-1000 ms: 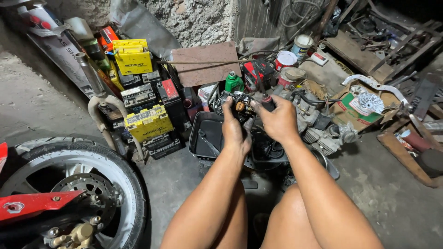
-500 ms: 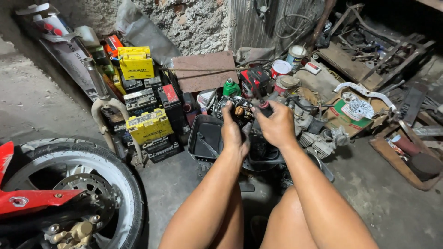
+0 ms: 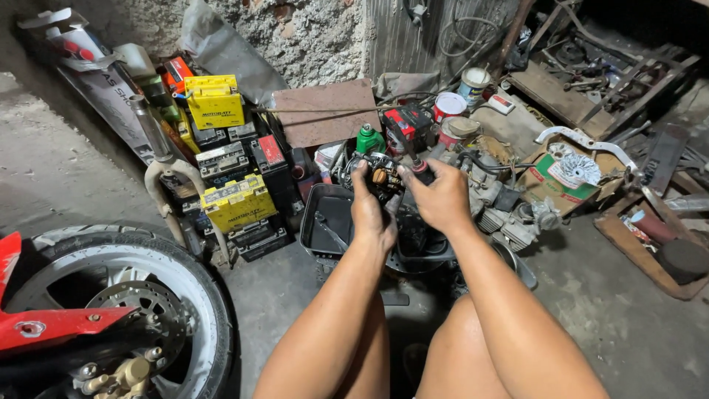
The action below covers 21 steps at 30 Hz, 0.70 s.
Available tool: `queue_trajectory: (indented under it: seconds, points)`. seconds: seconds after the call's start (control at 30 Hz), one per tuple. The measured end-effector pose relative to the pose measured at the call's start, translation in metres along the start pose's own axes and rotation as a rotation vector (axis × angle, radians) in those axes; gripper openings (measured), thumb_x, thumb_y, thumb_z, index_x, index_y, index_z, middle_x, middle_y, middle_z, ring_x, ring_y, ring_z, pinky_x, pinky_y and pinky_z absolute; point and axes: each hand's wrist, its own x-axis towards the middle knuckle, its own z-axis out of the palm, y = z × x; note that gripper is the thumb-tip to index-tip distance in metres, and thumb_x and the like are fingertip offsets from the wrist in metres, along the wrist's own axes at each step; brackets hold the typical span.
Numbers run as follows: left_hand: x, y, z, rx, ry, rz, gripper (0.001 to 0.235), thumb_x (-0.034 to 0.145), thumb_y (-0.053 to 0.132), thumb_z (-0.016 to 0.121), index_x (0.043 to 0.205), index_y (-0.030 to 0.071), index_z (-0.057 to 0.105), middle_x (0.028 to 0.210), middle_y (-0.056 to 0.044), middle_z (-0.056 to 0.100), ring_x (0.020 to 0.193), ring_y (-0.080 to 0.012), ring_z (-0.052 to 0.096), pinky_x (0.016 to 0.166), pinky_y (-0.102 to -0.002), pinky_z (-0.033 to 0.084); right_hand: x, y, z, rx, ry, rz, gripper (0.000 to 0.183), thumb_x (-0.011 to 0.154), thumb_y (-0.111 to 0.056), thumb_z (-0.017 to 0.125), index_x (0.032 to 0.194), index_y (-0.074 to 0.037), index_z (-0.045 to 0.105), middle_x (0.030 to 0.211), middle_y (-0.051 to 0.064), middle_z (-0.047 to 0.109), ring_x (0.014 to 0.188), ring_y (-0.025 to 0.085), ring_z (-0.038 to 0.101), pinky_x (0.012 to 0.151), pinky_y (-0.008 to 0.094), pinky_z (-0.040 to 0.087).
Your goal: Reassembling and adjusting the internal components of a motorcycle carburetor using a screwdriver
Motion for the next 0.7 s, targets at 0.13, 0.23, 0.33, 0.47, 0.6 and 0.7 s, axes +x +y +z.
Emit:
queue_trajectory:
  seconds: [0.13, 0.23, 0.33, 0.47, 0.6, 0.7]
  points:
    - [0.006, 0.001, 0.001, -0.008, 0.007, 0.001, 0.053, 0.075, 0.051, 0.079, 0.104, 0.009, 0.063, 0.096, -0.006, 0.059, 0.086, -0.0194, 0.057, 0.074, -0.031, 0.053, -0.002, -0.005, 0.004, 0.026, -0.001, 0.02, 0.014, 0.082, -0.021, 0.083, 0.075, -0.015, 0.072, 0.059, 0.01, 0.064, 0.058, 0.026, 0.065, 0.054, 0.035, 0.047]
    - [0.007, 0.002, 0.002, 0.006, 0.031, -0.003, 0.056, 0.073, 0.052, 0.079, 0.103, 0.008, 0.063, 0.097, -0.008, 0.058, 0.089, -0.0206, 0.056, 0.078, -0.033, 0.053, -0.004, -0.001, 0.007, 0.008, 0.018, 0.053, 0.016, 0.082, -0.022, 0.083, 0.075, -0.013, 0.072, 0.06, 0.014, 0.064, 0.058, 0.029, 0.064, 0.054, 0.038, 0.047]
    - [0.01, 0.003, 0.003, 0.009, 0.031, 0.006, 0.056, 0.073, 0.051, 0.079, 0.104, 0.007, 0.063, 0.098, -0.008, 0.058, 0.09, -0.0214, 0.056, 0.079, -0.034, 0.053, -0.003, 0.0, 0.008, 0.033, 0.02, 0.04, 0.015, 0.081, -0.022, 0.082, 0.074, -0.013, 0.072, 0.059, 0.012, 0.064, 0.057, 0.024, 0.063, 0.054, 0.035, 0.046]
    - [0.014, 0.001, 0.001, -0.001, 0.048, 0.002, 0.058, 0.073, 0.05, 0.08, 0.104, 0.005, 0.063, 0.099, -0.009, 0.059, 0.091, -0.022, 0.056, 0.079, -0.036, 0.053, -0.003, 0.0, 0.013, 0.048, 0.015, -0.025, 0.012, 0.08, -0.018, 0.082, 0.08, -0.011, 0.073, 0.068, 0.015, 0.068, 0.07, 0.033, 0.07, 0.059, 0.04, 0.05]
    - [0.013, 0.004, 0.003, -0.014, 0.025, 0.007, 0.056, 0.073, 0.049, 0.08, 0.105, 0.007, 0.063, 0.098, -0.009, 0.058, 0.09, -0.0221, 0.057, 0.077, -0.034, 0.053, 0.002, 0.003, 0.012, 0.098, -0.009, -0.187, 0.013, 0.08, -0.011, 0.081, 0.09, -0.008, 0.074, 0.076, 0.018, 0.07, 0.08, 0.04, 0.071, 0.069, 0.046, 0.054]
    - [0.008, 0.006, 0.003, -0.017, 0.009, 0.006, 0.057, 0.073, 0.05, 0.08, 0.107, 0.007, 0.063, 0.1, -0.009, 0.057, 0.09, -0.0221, 0.056, 0.077, -0.034, 0.053, 0.006, 0.009, 0.011, 0.107, -0.02, -0.284, 0.017, 0.08, -0.005, 0.078, 0.096, -0.009, 0.075, 0.082, 0.017, 0.07, 0.086, 0.041, 0.07, 0.075, 0.047, 0.055]
